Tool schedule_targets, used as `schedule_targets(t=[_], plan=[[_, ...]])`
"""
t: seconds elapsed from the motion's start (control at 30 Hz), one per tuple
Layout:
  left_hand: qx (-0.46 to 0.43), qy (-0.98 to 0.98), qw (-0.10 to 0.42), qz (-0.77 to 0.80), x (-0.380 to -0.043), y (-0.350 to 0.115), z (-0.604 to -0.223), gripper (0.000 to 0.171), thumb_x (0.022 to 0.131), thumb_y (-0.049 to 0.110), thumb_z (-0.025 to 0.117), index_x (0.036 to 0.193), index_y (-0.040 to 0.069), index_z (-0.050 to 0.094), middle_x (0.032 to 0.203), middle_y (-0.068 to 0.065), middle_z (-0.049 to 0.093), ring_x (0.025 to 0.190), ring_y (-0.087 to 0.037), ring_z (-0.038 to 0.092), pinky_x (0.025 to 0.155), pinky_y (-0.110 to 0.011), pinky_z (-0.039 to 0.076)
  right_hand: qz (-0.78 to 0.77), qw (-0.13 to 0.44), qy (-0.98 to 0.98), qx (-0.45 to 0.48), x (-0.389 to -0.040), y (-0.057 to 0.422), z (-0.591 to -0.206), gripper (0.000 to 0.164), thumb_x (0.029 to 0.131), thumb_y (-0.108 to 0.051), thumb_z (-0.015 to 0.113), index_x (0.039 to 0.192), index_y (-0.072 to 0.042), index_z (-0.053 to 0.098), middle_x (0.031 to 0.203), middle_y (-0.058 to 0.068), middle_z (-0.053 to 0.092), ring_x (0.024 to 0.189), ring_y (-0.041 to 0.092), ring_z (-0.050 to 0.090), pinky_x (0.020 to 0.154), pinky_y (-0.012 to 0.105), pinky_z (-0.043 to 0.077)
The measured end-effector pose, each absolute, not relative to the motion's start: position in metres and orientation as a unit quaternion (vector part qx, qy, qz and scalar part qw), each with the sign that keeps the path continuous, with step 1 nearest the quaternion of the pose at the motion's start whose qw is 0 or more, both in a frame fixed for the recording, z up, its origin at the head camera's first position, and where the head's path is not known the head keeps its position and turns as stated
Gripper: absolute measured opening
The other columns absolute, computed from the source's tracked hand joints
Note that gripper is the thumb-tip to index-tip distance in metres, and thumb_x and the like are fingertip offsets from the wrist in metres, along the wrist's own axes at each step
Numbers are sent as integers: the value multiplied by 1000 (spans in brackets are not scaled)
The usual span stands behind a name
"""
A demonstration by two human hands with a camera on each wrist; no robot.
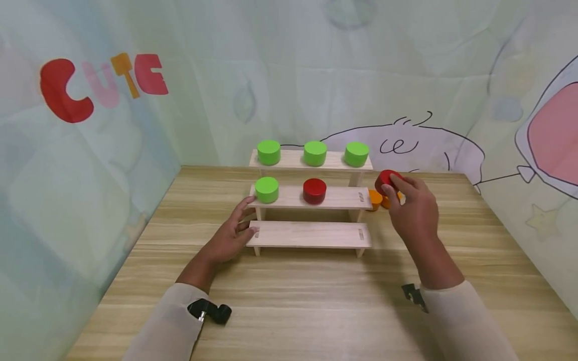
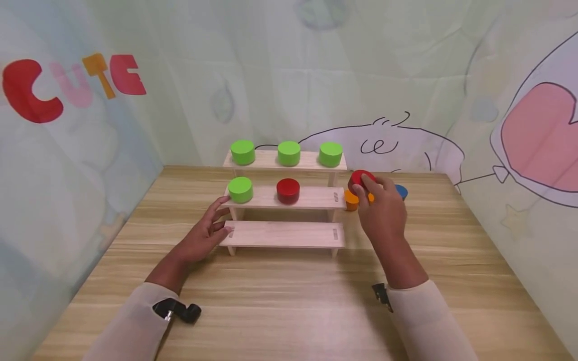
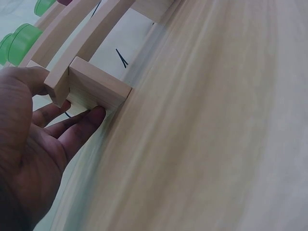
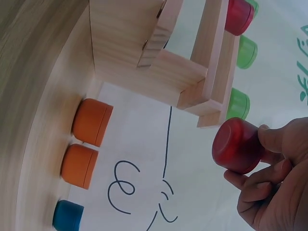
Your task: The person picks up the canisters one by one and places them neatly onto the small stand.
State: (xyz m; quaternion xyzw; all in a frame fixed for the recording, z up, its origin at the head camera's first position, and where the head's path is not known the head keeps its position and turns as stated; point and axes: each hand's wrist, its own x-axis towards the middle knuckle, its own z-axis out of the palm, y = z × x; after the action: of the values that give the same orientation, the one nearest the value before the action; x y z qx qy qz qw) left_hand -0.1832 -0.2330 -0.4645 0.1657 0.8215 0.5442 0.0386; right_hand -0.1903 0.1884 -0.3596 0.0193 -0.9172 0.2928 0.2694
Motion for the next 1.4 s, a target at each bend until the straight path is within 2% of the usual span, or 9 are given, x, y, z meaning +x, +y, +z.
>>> schedule_targets(t=[0.33, 0.57, 0.87, 1.17, 1.4], plan=[[166, 824, 37, 540, -185, -233, -465, 79, 112, 14, 59, 175, 32, 14, 175, -29, 32, 151, -59, 47, 114, -68, 52, 283, 288, -913, 61, -186, 181, -354, 43, 106, -22, 74, 145, -6, 70, 139, 28, 69, 121, 51, 68, 91, 61, 63], [167, 825, 32, 538, -185, -233, -464, 80, 112, 11, 59, 175, 31, 14, 174, -30, 32, 150, -59, 48, 112, -67, 53, 280, 278, -915, 81, -188, 173, -354, 44, 106, -22, 74, 146, -6, 69, 140, 27, 69, 124, 50, 68, 94, 61, 65], [167, 826, 38, 537, -184, -233, -464, 79, 112, 13, 59, 175, 32, 14, 176, -29, 30, 151, -58, 48, 113, -67, 53, 281, 239, -925, 96, -191, 162, -355, 43, 105, -21, 75, 145, -4, 70, 143, 24, 70, 132, 48, 67, 99, 60, 64], [169, 827, 35, 535, -182, -233, -462, 80, 112, 10, 58, 175, 29, 13, 175, -31, 30, 150, -58, 48, 112, -67, 54, 283, 172, -941, 70, -194, 155, -358, 45, 107, -26, 72, 149, -8, 68, 153, 24, 64, 143, 49, 60, 110, 60, 58], [168, 823, 38, 541, -182, -232, -462, 80, 112, 11, 58, 175, 30, 13, 175, -30, 30, 151, -58, 48, 113, -67, 53, 271, 164, -946, 70, -197, 156, -360, 46, 107, -26, 73, 149, -9, 67, 156, 22, 63, 145, 49, 59, 112, 60, 56]])
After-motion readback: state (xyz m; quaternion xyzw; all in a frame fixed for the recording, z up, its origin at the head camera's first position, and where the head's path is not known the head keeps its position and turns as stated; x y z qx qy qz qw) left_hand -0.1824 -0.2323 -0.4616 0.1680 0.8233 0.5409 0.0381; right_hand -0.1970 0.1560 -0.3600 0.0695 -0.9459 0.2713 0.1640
